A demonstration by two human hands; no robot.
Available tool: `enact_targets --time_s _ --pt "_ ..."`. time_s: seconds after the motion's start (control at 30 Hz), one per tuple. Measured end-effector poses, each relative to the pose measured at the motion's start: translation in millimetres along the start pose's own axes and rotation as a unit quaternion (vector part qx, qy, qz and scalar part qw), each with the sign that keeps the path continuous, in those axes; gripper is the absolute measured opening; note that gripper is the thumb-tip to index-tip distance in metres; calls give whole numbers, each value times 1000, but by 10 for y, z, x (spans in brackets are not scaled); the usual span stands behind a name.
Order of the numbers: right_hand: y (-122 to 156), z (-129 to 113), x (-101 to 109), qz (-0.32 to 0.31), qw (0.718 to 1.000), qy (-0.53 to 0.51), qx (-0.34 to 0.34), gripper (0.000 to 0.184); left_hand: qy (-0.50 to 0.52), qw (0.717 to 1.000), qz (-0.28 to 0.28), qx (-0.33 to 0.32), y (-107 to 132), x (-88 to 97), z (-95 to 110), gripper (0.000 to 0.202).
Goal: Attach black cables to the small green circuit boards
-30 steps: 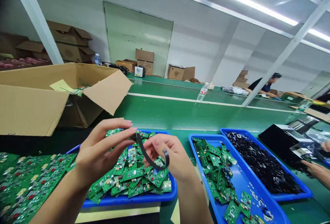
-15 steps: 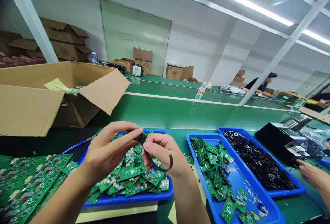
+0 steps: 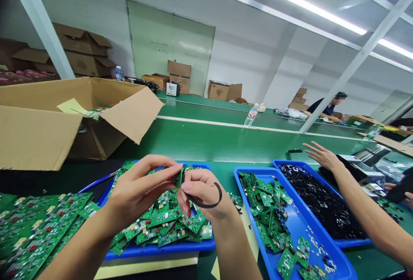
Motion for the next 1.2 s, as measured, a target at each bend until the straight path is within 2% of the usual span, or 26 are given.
enact_targets --time_s 0.23,0.4,0.6,0.67,0.73,0.83,0.87,0.93,0.97,1.03,1.1,1.2 --pt "25 -73 -43 61 997 36 23 40 72 997 5 6 -25 -91 73 38" --pt "18 -114 51 93 991 85 32 29 102 994 8 43 -19 -197 36 38" --pt "62 -192 141 145 965 216 9 23 162 979 32 123 -2 -322 -77 32" --pt "57 -187 89 132 951 279 0 21 193 965 56 170 10 -287 -131 31" --pt "40 -175 21 110 937 333 9 20 220 948 103 207 33 -190 -187 30" --pt "30 -185 -33 82 943 315 62 19 235 933 141 232 55 -46 -240 29" --pt "44 -215 -23 86 950 282 100 16 235 932 140 239 59 -18 -251 29" --pt "107 -306 45 133 951 212 184 9 243 928 134 248 62 2 -266 29" --pt "148 -351 84 166 942 192 218 16 251 926 132 250 62 -3 -269 29" --pt "202 -399 129 215 927 195 236 36 268 923 111 252 52 -45 -266 29" --pt "203 -397 114 222 924 227 212 49 281 923 71 255 31 -120 -251 29" --pt "168 -337 66 206 930 245 181 53 306 915 40 258 7 -226 -224 22"
Point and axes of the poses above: each hand's wrist, its own y-axis away from the middle knuckle, its own x-axis out of the back of the hand, z = x × y, the point moved 5 cm from there along -y, towards the middle knuckle, and after that the axes turned 11 degrees about -z, right-handed, at the moved point
